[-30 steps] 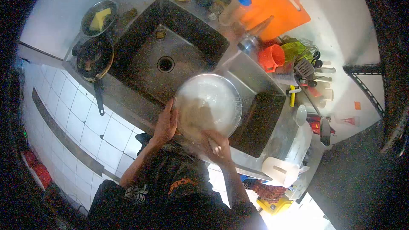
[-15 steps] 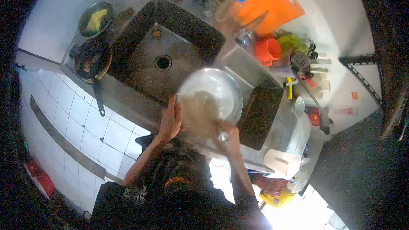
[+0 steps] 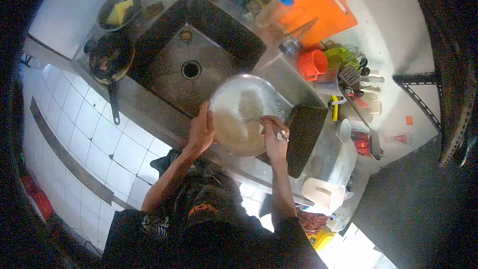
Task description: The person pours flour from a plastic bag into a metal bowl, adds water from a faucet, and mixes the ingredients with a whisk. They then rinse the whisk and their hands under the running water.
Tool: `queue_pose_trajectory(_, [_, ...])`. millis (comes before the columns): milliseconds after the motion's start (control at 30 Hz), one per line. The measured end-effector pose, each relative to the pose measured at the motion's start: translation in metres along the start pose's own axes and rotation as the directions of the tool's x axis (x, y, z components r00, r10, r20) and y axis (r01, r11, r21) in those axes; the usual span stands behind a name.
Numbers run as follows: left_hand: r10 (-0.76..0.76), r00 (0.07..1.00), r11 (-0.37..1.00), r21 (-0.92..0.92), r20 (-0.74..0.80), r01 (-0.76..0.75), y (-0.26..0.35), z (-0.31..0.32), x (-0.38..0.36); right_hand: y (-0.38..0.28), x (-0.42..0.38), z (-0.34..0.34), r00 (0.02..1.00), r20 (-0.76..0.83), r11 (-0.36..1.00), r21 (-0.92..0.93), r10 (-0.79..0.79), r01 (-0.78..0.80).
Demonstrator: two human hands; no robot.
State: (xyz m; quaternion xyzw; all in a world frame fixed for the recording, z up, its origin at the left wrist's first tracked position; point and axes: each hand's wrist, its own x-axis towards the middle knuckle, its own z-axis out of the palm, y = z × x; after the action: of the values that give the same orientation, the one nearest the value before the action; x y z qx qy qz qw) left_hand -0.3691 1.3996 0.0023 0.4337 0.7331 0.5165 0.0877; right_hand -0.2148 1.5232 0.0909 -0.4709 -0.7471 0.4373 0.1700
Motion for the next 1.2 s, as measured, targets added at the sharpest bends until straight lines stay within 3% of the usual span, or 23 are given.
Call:
queue_pose_trajectory(33, [-0.312, 0.942, 0.927, -0.178, 0.126, 0.331, 0.013, -0.002, 0.015, 0.003, 0.007, 0.001, 0.996, -0.073, 0.998, -0.031, 0.043, -0.045])
queue_pose_trajectory(67, [-0.552, 0.777, 0.719, -0.299, 0.304, 0.628, 0.021, -0.003, 0.025, 0.01, 0.003, 0.013, 0.98, -0.088, 0.984, -0.02, -0.178, 0.177])
queue_pose_trajectory(100, [-0.539, 0.788, 0.728, -0.305, 0.298, 0.614, 0.013, 0.007, 0.026, 0.019, 0.003, 0.011, 0.914, 0.032, 0.872, -0.289, -0.404, 0.395])
queue_pose_trajectory(167, [-0.241, 0.966, 0.96, -0.119, 0.098, 0.252, -0.017, 0.04, 0.024, 0.002, -0.005, 0.006, 0.965, 0.139, 0.954, -0.173, -0.221, 0.243])
queue_pose_trajectory(300, [-0.276, 0.958, 0.923, -0.257, 0.075, 0.286, -0.02, 0.042, 0.048, 0.015, 0.041, -0.002, 0.994, 0.097, 0.999, -0.024, -0.045, 0.048])
queue_pose_trajectory(367, [-0.474, 0.826, 0.746, -0.36, 0.304, 0.56, 0.004, 0.02, 0.061, 0.028, 0.055, 0.019, 0.973, -0.038, 0.966, 0.117, -0.227, 0.23])
queue_pose_trajectory(400, [-0.474, 0.828, 0.748, -0.36, 0.298, 0.558, -0.005, 0.031, 0.057, 0.03, 0.05, 0.018, 0.946, 0.028, 0.946, 0.023, -0.324, 0.324])
queue_pose_trajectory(467, [-0.36, 0.914, 0.914, -0.125, 0.184, 0.385, -0.036, 0.06, 0.051, 0.032, 0.041, 0.001, 0.964, 0.065, 0.965, 0.071, -0.257, 0.252])
queue_pose_trajectory(567, [-0.419, 0.865, 0.853, -0.206, 0.275, 0.479, -0.02, 0.043, 0.058, 0.007, 0.056, -0.02, 0.987, 0.16, 0.998, -0.052, -0.009, 0.018])
queue_pose_trajectory(633, [-0.359, 0.907, 0.891, -0.208, 0.222, 0.404, -0.028, 0.053, 0.049, 0.017, 0.063, -0.007, 0.988, -0.144, 0.99, 0.125, -0.054, 0.073])
queue_pose_trajectory(667, [-0.28, 0.948, 0.931, -0.2, 0.15, 0.307, -0.033, 0.058, 0.046, 0.028, 0.061, 0.0, 0.964, -0.057, 0.965, 0.021, -0.259, 0.261])
queue_pose_trajectory(700, [-0.276, 0.949, 0.933, -0.196, 0.15, 0.302, -0.036, 0.059, 0.043, 0.032, 0.057, -0.003, 0.963, -0.061, 0.965, 0.026, -0.261, 0.263])
queue_pose_trajectory(767, [-0.073, 0.997, 0.981, -0.181, 0.014, 0.074, -0.04, 0.058, 0.04, 0.013, 0.044, -0.008, 0.972, 0.208, 0.993, 0.053, -0.113, 0.105])
queue_pose_trajectory(800, [-0.073, 0.997, 0.982, -0.175, 0.009, 0.073, -0.043, 0.057, 0.045, 0.031, 0.054, -0.017, 0.981, 0.172, 0.996, 0.029, -0.085, 0.081])
queue_pose_trajectory(833, [-0.203, 0.974, 0.951, -0.215, 0.098, 0.22, -0.04, 0.056, 0.046, 0.023, 0.058, -0.023, 0.996, 0.084, 0.999, 0.022, 0.022, -0.024])
queue_pose_trajectory(900, [-0.329, 0.921, 0.894, -0.247, 0.208, 0.375, -0.032, 0.053, 0.044, 0.029, 0.071, -0.009, 0.975, -0.087, 0.975, 0.073, -0.203, 0.209])
queue_pose_trajectory(967, [0.029, 0.999, 0.969, -0.247, -0.013, -0.031, -0.027, 0.044, 0.047, 0.045, 0.063, -0.009, 0.967, 0.037, 0.968, 0.018, -0.251, 0.25])
queue_pose_trajectory(1000, [0.038, 0.999, 0.97, -0.241, -0.018, -0.041, -0.023, 0.039, 0.053, 0.05, 0.065, -0.007, 0.939, 0.161, 0.95, -0.024, -0.303, 0.31])
queue_pose_trajectory(1033, [-0.22, 0.968, 0.916, -0.317, 0.123, 0.248, -0.018, 0.036, 0.055, 0.038, 0.066, -0.012, 0.937, 0.162, 0.948, -0.021, -0.31, 0.317])
queue_pose_trajectory(1067, [-0.448, 0.849, 0.778, -0.346, 0.279, 0.524, -0.014, 0.033, 0.056, 0.017, 0.064, -0.023, 0.979, 0.134, 0.988, -0.013, -0.151, 0.154])
queue_pose_trajectory(1100, [-0.454, 0.846, 0.775, -0.344, 0.279, 0.53, -0.009, 0.026, 0.058, 0.007, 0.062, -0.029, 0.994, 0.106, 1.0, -0.004, 0.021, -0.021])
queue_pose_trajectory(1167, [-0.374, 0.871, 0.813, -0.34, 0.318, 0.473, 0.002, 0.017, 0.063, 0.038, 0.069, -0.018, 0.999, -0.004, 0.996, 0.064, -0.053, 0.054])
queue_pose_trajectory(1200, [-0.37, 0.872, 0.813, -0.341, 0.322, 0.471, -0.001, 0.021, 0.06, 0.061, 0.067, -0.009, 0.972, -0.025, 0.971, -0.051, -0.234, 0.233])
